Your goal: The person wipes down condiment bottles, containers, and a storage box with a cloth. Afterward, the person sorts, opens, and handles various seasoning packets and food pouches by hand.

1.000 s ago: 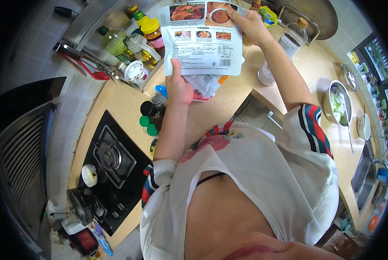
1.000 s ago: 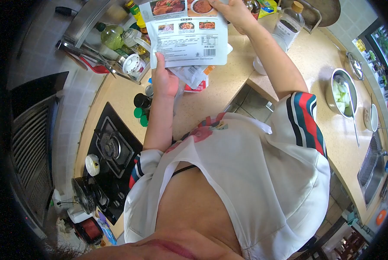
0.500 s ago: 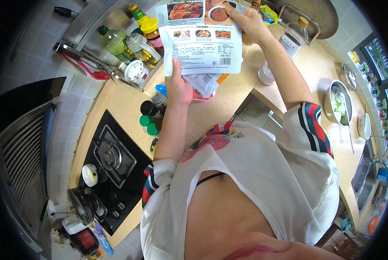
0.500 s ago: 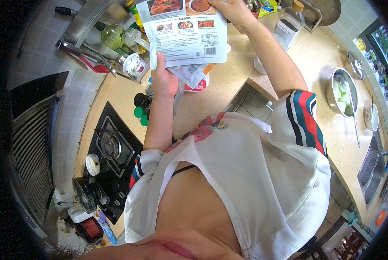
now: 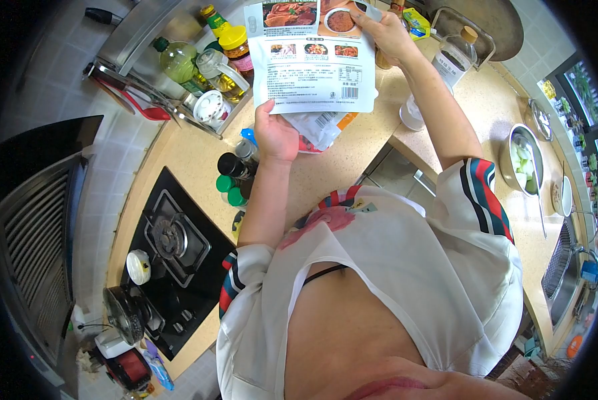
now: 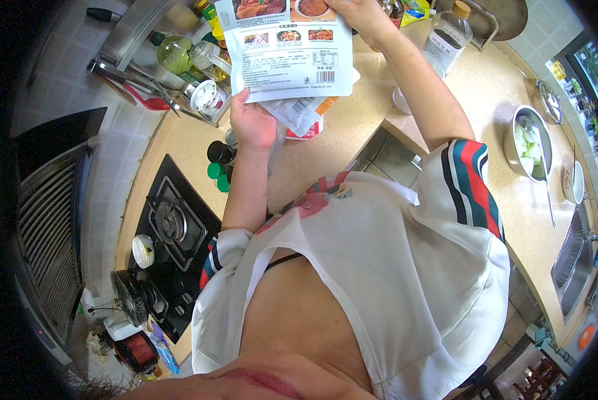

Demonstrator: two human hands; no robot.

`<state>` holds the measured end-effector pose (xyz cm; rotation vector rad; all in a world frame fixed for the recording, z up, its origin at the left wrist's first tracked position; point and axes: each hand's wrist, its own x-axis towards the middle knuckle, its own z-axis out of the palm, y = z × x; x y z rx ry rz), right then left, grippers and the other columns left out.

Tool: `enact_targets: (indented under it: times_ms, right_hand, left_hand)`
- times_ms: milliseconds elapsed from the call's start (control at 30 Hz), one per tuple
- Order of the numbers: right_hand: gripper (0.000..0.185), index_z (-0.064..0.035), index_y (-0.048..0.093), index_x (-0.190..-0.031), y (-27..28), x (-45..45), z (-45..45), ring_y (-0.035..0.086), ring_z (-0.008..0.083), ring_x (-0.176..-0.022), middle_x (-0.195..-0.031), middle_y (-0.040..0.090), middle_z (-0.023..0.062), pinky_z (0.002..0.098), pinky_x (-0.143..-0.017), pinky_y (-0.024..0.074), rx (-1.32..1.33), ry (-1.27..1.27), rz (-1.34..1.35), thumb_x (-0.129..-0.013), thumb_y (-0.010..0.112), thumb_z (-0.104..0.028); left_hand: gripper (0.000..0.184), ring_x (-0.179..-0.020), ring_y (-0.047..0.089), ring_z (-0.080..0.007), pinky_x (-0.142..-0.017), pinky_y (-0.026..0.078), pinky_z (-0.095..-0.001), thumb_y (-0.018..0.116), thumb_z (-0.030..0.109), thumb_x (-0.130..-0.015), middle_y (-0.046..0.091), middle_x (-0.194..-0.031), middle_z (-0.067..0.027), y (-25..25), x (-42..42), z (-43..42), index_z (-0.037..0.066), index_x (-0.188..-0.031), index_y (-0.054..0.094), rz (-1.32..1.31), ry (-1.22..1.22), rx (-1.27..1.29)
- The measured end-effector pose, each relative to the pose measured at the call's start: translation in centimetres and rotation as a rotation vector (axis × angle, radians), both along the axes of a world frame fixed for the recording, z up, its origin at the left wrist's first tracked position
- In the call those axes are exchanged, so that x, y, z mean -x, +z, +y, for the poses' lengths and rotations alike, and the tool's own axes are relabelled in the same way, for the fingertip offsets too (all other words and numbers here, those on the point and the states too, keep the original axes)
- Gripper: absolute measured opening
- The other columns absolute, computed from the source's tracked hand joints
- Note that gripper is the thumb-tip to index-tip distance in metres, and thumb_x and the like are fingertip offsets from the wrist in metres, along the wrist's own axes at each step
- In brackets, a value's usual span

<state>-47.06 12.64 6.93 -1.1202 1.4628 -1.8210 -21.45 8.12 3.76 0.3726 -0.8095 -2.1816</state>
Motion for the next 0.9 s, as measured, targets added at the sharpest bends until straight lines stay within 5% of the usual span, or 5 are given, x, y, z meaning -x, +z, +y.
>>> enact_targets:
  times_ms: [267, 367, 900]
  right_hand:
    - [0.026, -0.0003, 0.057, -0.107, 1.4, -1.2, 0.4, 0.057, 0.0108, -0.085, -0.096, 0.061, 0.0047, 0.0243, -0.074, 0.0466, -0.005, 0.060, -0.061, -0.085, 0.056, -0.015]
    - [0.025, -0.0036, 0.063, -0.093, 1.7, -2.0, 0.4, 0.057, 0.0077, -0.072, -0.083, 0.063, 0.0006, 0.0234, -0.064, 0.0459, 0.061, -0.011, -0.004, -0.087, 0.054, -0.026]
    - [0.025, 0.0008, 0.057, -0.097, -0.2, -0.5, -0.5, 0.059, 0.0119, -0.079, -0.092, 0.062, 0.0066, 0.0277, -0.072, 0.0494, 0.030, 0.032, -0.062, -0.085, 0.057, -0.021]
  left_hand:
    - [0.048, -0.112, 0.044, -0.0257, -0.096, 0.031, -0.0409, 0.036, 0.019, -0.079, 0.046, -0.121, -0.0122, -0.3, -0.2, -0.1, 0.000, -0.124, 0.035, 0.002, -0.024, 0.016]
    - [0.049, -0.112, 0.044, -0.0258, -0.096, 0.031, -0.0408, 0.036, 0.017, -0.078, 0.046, -0.121, -0.0123, -0.3, -0.3, -0.2, -0.001, -0.123, 0.035, 0.014, -0.054, 0.010]
    - [0.049, -0.111, 0.044, -0.0261, -0.096, 0.031, -0.0409, 0.037, 0.015, -0.077, 0.046, -0.121, -0.0122, -0.4, -0.4, -0.1, -0.001, -0.123, 0.036, 0.020, -0.019, 0.016]
